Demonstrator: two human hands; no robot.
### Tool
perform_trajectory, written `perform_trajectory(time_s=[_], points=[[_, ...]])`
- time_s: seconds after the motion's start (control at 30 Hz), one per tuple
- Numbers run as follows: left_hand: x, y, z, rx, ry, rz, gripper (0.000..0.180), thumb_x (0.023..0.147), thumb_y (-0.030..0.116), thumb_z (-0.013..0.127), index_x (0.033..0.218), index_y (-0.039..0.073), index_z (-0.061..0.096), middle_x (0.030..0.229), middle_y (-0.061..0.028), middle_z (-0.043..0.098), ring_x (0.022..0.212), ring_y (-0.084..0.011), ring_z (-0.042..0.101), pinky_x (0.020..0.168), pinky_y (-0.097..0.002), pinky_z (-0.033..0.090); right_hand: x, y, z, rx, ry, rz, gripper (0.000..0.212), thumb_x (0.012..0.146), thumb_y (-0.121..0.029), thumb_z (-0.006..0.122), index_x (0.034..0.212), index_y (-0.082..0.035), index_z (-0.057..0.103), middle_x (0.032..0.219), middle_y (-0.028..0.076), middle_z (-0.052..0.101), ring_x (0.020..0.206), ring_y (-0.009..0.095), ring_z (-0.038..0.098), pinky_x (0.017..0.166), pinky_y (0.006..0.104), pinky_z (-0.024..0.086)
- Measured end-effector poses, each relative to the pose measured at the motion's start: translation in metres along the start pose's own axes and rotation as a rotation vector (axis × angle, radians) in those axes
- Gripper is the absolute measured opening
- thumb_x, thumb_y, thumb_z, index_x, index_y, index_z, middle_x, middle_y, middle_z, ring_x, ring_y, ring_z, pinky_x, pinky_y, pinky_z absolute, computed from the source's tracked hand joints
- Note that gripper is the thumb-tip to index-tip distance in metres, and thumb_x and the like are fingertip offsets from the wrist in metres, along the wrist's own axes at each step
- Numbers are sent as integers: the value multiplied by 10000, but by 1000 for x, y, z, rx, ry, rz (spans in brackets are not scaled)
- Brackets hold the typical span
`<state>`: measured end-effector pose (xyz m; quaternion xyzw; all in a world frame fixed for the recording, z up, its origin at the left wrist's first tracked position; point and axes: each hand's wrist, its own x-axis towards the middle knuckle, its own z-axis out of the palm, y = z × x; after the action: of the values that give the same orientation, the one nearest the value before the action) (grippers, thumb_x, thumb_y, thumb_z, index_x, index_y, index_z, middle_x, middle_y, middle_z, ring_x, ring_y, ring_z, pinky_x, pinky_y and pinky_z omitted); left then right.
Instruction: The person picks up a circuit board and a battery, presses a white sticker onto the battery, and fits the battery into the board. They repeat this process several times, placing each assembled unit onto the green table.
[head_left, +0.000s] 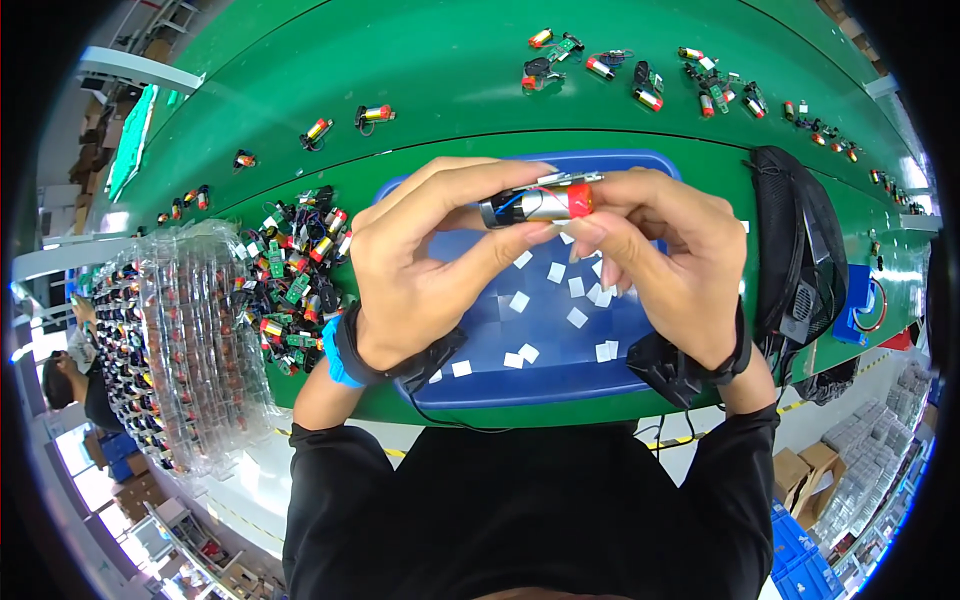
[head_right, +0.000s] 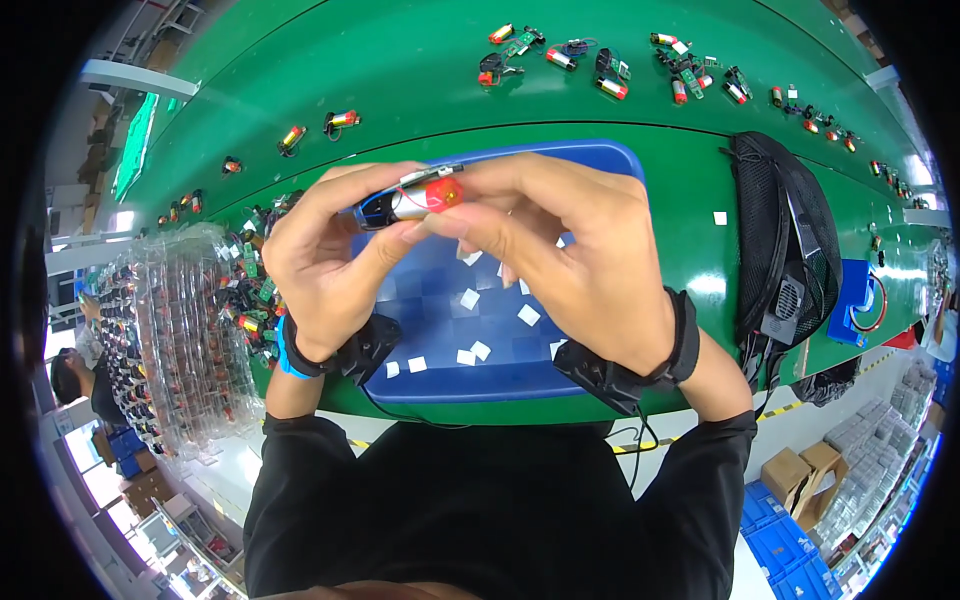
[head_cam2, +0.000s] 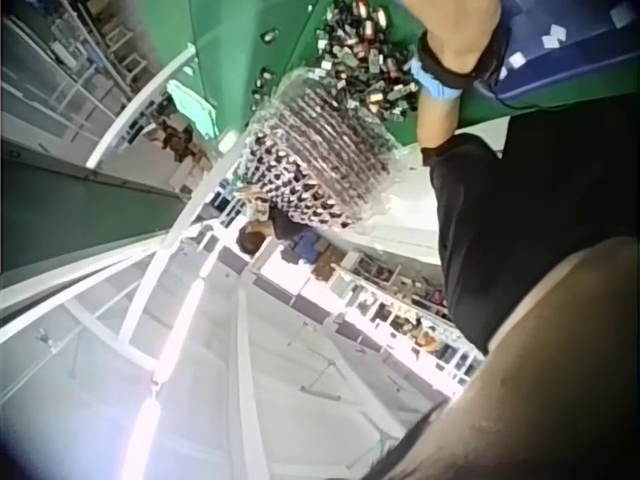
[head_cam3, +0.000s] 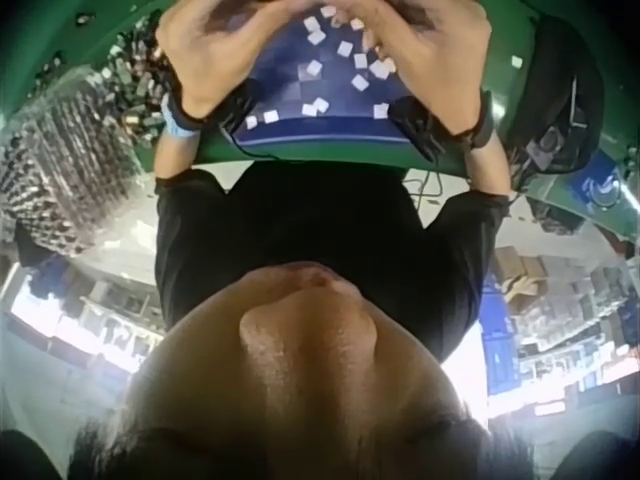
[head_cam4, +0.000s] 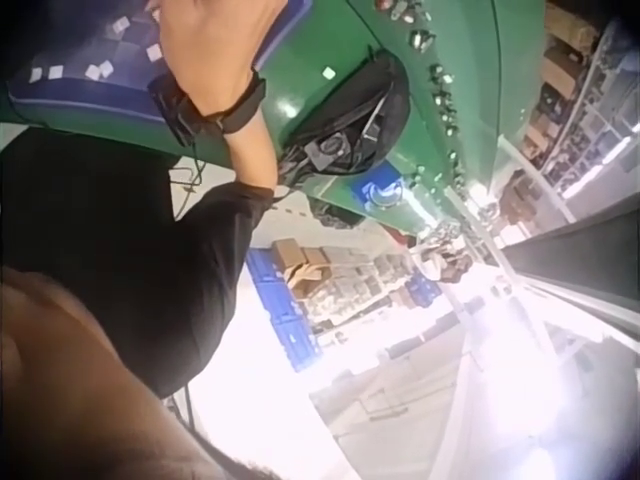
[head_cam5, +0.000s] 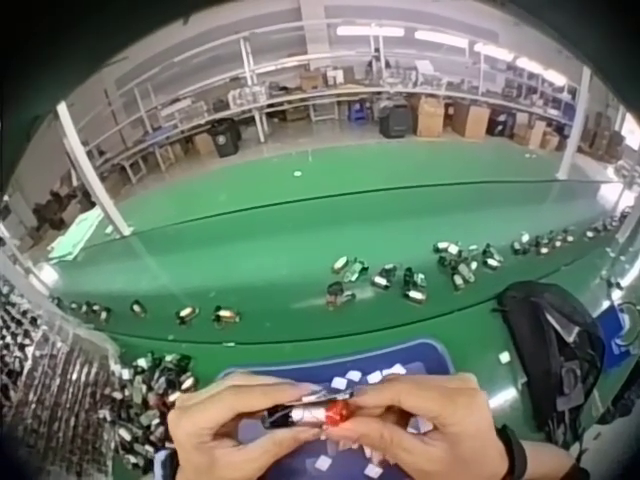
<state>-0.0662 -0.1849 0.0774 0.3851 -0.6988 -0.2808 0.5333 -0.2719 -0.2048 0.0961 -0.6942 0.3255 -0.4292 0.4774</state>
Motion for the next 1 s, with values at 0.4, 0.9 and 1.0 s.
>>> perform_trajectory(time_s=[0.4, 0.9, 1.0], points=[[-3, 5, 2, 5, -1, -91, 401, 744, 89, 861, 1103, -14, 713, 1001, -122, 729, 810, -172, 714, 636, -243, 585, 1, 8, 0, 2, 17, -121, 169, 944, -36, 678, 1071, 75, 686, 742, 99, 681, 542, 90, 600, 463, 205, 452], [-1, 15, -1, 601, 58, 289, 408, 684, 135, 876, 1037, 4, 719, 905, -87, 725, 730, -199, 656, 635, -310, 515, -3, 4, 10, 80, 86, 8, 173, 914, -31, 702, 1064, 49, 730, 794, 98, 702, 591, 93, 646, 463, 188, 459], [-3, 17, -3, 561, 16, 165, 423, 727, 118, 873, 1094, -6, 703, 927, -90, 716, 795, -186, 663, 630, -282, 534, -3, 7, 9, 31, 83, -37, 176, 913, -29, 703, 1068, 51, 730, 785, 99, 697, 590, 95, 647, 459, 186, 456]])
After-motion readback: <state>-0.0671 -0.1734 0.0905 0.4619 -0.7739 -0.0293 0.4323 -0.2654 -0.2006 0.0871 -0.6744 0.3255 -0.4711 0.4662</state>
